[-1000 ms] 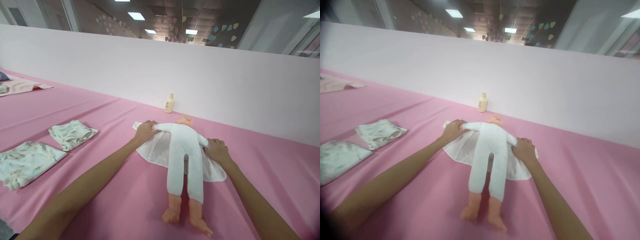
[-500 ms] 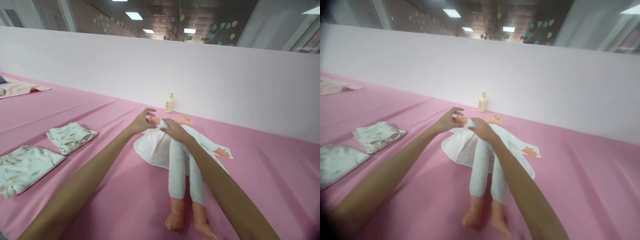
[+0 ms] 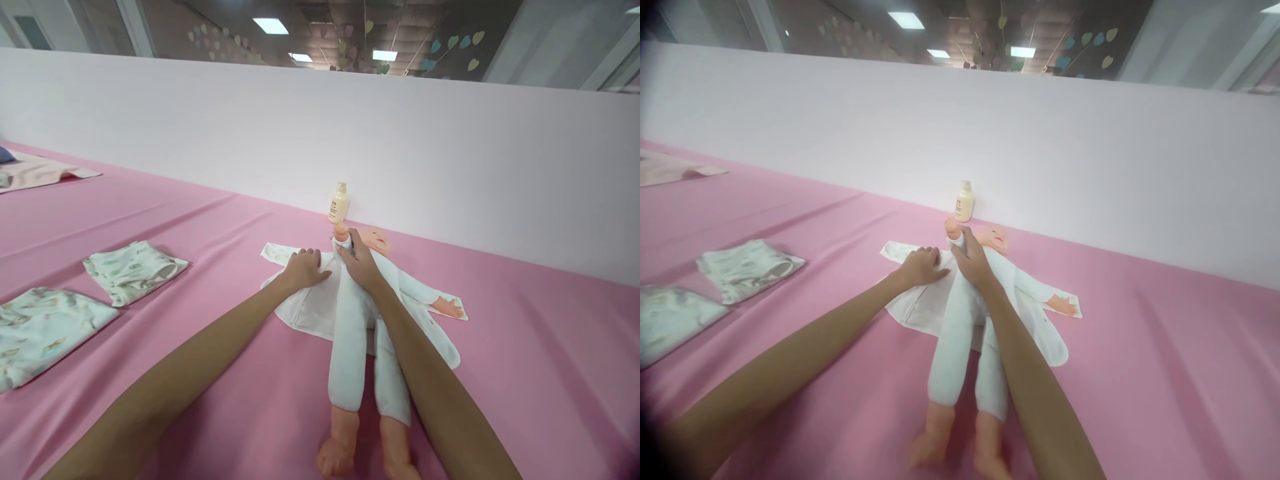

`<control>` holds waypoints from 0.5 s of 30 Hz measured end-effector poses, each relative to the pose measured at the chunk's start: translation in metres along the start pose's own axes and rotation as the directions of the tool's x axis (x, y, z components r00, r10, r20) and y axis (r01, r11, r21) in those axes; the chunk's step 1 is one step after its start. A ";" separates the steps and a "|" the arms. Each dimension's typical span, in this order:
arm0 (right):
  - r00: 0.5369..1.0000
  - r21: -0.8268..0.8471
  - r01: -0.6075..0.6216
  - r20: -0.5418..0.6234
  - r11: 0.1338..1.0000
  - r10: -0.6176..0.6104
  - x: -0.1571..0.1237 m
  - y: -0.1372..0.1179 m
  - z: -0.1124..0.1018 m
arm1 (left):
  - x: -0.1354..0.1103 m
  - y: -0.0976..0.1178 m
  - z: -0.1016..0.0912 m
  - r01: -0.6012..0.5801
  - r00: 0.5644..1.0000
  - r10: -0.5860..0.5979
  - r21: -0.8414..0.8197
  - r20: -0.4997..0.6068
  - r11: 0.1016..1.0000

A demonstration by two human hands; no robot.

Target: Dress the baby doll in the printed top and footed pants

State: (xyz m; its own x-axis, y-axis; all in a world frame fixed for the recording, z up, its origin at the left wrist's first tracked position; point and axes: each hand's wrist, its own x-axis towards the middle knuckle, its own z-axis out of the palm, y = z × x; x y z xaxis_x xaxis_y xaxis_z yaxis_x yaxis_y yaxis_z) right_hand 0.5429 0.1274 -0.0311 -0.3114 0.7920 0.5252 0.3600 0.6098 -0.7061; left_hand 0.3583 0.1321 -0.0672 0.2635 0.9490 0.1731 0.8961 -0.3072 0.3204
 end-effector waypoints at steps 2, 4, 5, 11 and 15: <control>1.000 0.011 -0.015 0.022 1.000 0.015 0.000 0.002 0.001 | 0.003 0.000 0.004 0.013 1.000 -0.013 0.027 -0.003 1.000; 0.999 0.005 -0.020 0.025 1.000 0.020 0.001 0.003 0.001 | 0.005 -0.002 0.007 0.020 1.000 -0.020 0.021 -0.003 1.000; 1.000 -0.002 -0.017 0.023 1.000 0.017 0.001 0.004 0.001 | 0.005 -0.003 0.008 0.018 1.000 -0.018 0.009 0.000 1.000; 0.997 -0.058 0.044 0.071 0.997 -0.040 0.002 0.005 0.007 | 0.012 -0.021 0.000 0.078 0.996 -0.071 -0.167 0.050 0.983; 0.993 -0.142 0.057 0.111 0.988 -0.041 0.005 0.006 0.014 | 0.018 -0.035 -0.009 0.112 0.994 -0.103 -0.310 0.045 0.944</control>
State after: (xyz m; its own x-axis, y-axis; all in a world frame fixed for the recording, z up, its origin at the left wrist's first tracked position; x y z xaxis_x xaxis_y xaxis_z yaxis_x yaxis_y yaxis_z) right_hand 0.5317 0.1350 -0.0394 -0.4213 0.7579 0.4982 0.4628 0.6520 -0.6006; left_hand 0.3281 0.1593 -0.0670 0.1856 0.9778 0.0969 0.7650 -0.2057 0.6103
